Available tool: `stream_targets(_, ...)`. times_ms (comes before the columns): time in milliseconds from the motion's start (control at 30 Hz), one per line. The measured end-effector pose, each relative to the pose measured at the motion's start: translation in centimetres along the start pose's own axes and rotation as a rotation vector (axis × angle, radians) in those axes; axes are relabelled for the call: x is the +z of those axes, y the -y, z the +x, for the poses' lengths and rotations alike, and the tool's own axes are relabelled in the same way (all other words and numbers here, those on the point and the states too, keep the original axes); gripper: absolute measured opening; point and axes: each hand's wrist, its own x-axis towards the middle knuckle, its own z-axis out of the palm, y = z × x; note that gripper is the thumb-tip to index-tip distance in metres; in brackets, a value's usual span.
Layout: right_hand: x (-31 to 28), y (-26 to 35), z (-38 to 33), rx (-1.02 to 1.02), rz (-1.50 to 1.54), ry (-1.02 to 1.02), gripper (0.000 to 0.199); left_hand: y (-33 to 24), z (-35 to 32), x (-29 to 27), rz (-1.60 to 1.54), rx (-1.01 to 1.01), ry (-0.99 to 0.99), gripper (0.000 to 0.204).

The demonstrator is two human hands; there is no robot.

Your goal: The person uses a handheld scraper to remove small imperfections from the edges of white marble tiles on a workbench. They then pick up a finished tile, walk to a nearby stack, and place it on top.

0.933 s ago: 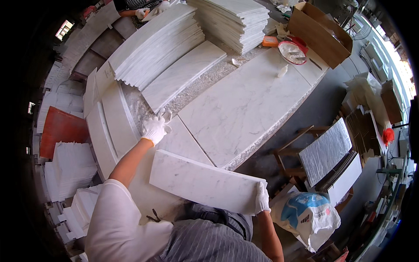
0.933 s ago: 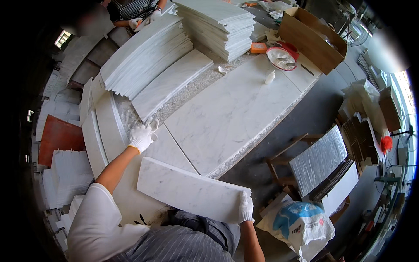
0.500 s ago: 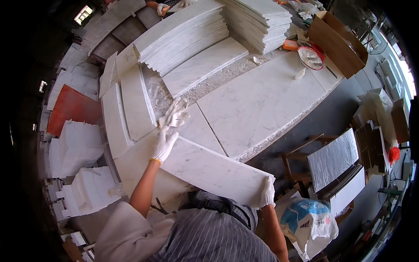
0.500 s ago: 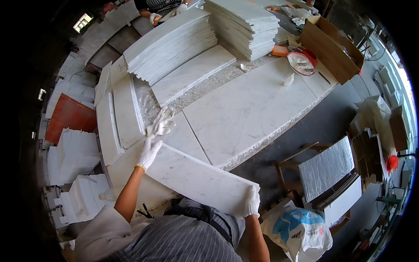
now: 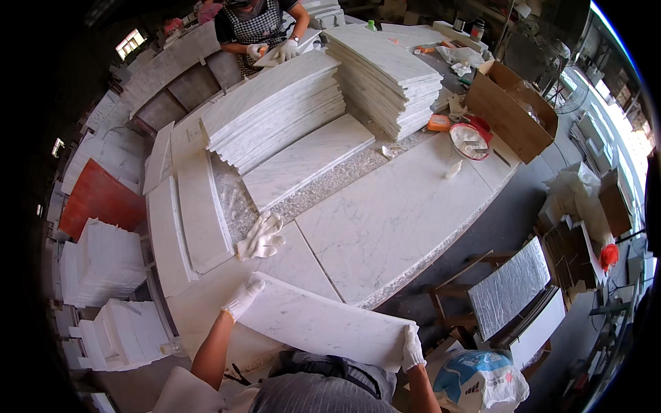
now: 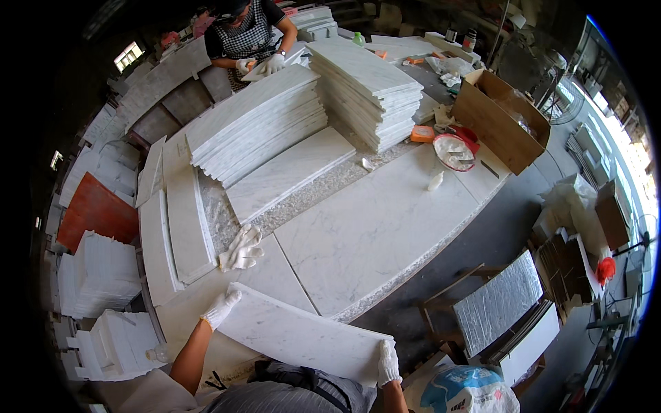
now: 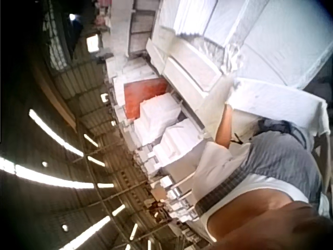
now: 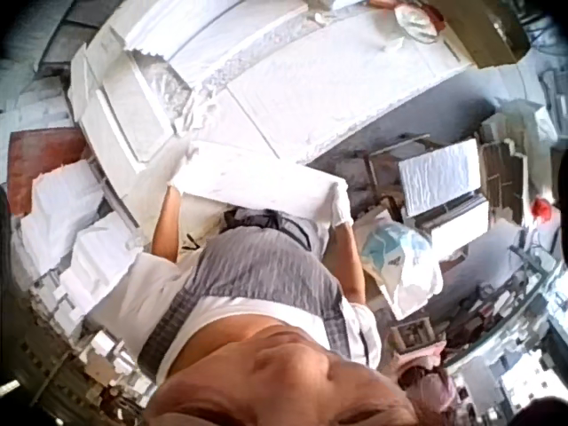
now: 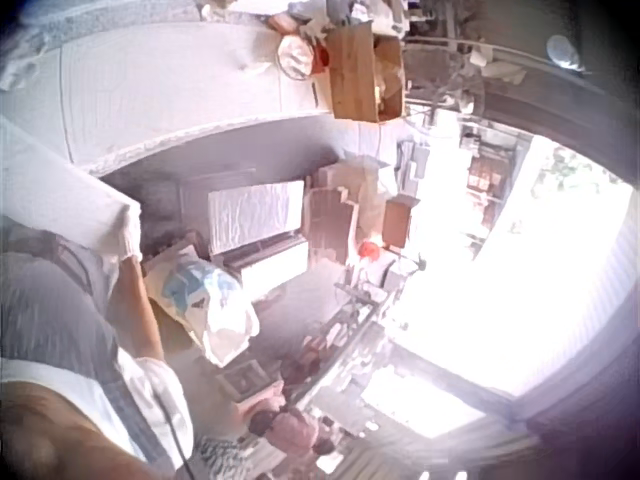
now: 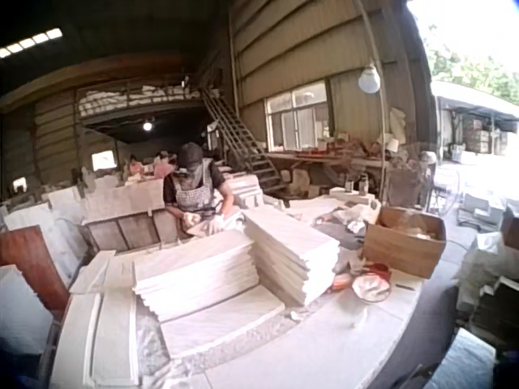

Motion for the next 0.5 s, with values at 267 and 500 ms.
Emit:
stream_targets(267,1.0,4.1,0.0,0.216,0.180,-0.089,0.083,1.5,-1.5,0.5,-0.064,0.030,-0.070,0.055)
stream_targets(500,-0.1,16.9,-0.6,0.032,0.097,-0.148,0.087,0.4,-2.5,2.5,-0.110,0.138,-0.212,0.045)
